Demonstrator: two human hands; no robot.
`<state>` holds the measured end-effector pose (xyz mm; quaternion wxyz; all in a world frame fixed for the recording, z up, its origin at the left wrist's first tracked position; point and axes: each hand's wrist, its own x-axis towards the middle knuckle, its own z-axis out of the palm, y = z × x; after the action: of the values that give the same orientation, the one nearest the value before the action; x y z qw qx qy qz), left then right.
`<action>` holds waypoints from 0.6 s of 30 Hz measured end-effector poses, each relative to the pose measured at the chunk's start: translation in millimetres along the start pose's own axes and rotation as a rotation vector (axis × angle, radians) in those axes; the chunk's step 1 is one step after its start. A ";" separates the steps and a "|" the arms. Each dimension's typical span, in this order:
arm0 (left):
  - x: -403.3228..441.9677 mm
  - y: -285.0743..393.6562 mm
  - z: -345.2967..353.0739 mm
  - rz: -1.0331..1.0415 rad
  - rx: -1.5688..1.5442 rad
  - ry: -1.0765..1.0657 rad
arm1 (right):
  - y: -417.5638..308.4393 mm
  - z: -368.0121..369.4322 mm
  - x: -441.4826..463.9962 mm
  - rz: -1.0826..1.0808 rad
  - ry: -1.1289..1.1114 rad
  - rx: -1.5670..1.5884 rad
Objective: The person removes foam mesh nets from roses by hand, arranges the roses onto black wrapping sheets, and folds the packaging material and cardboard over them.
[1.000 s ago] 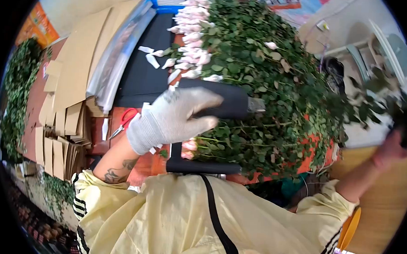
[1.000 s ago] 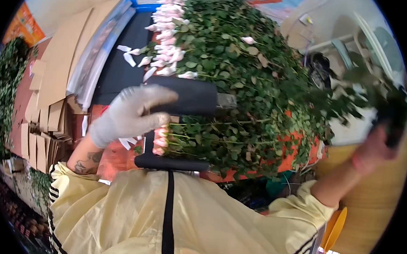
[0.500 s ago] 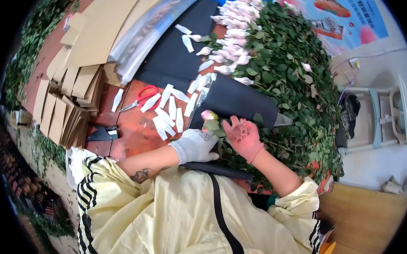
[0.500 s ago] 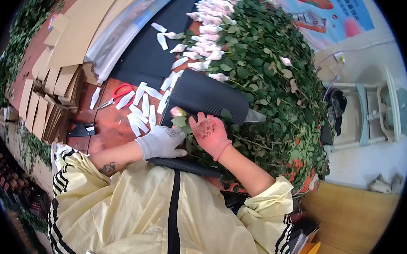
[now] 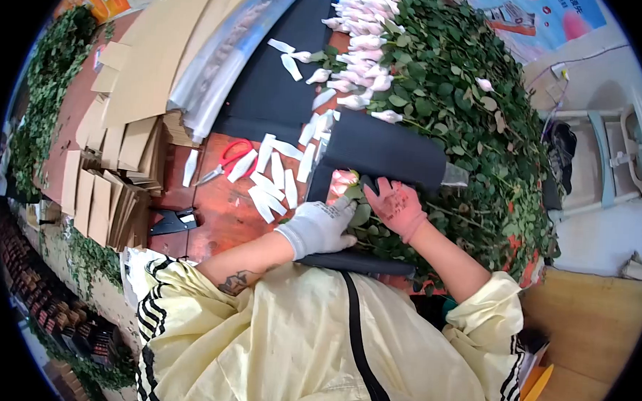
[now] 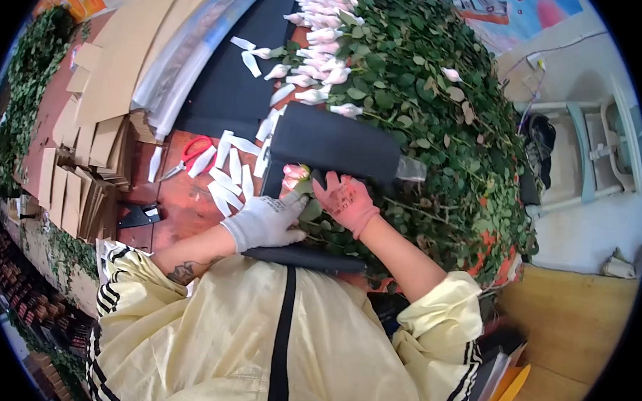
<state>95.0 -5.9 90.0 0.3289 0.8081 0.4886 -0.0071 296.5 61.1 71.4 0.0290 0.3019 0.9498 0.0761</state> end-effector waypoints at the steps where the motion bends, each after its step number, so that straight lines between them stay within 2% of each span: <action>1: 0.6 1.0 3.0 -0.017 0.006 0.010 | 0.0 9.7 -5.1 0.006 -0.019 -0.007; 3: -0.7 0.4 4.8 0.010 0.001 0.044 | 5.1 30.2 -5.9 -0.062 0.086 -0.120; 5: -0.9 0.2 4.6 -0.010 0.003 0.022 | 0.5 17.7 -1.8 -0.059 0.106 -0.147; 8: -1.3 -0.2 7.1 0.002 -0.015 0.055 | -23.2 -27.9 11.9 0.173 -0.283 -0.045; 10: 0.1 -1.0 4.1 0.016 -0.007 0.071 | -29.0 -41.2 19.4 0.172 -0.288 -0.066; 12: -1.3 0.9 0.6 0.004 0.022 -0.004 | -28.4 -35.3 21.1 0.171 -0.295 -0.078; 14: -2.0 1.3 3.4 0.001 0.014 0.003 | -20.4 -8.9 13.4 0.030 -0.058 -0.108; 18: -0.3 2.1 4.2 -0.043 0.021 -0.012 | -14.9 13.7 5.6 0.004 0.047 -0.117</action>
<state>97.8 -9.1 87.9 0.3231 0.8009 0.5036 -0.0241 284.9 54.0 55.4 0.0239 0.2999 0.9435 0.1387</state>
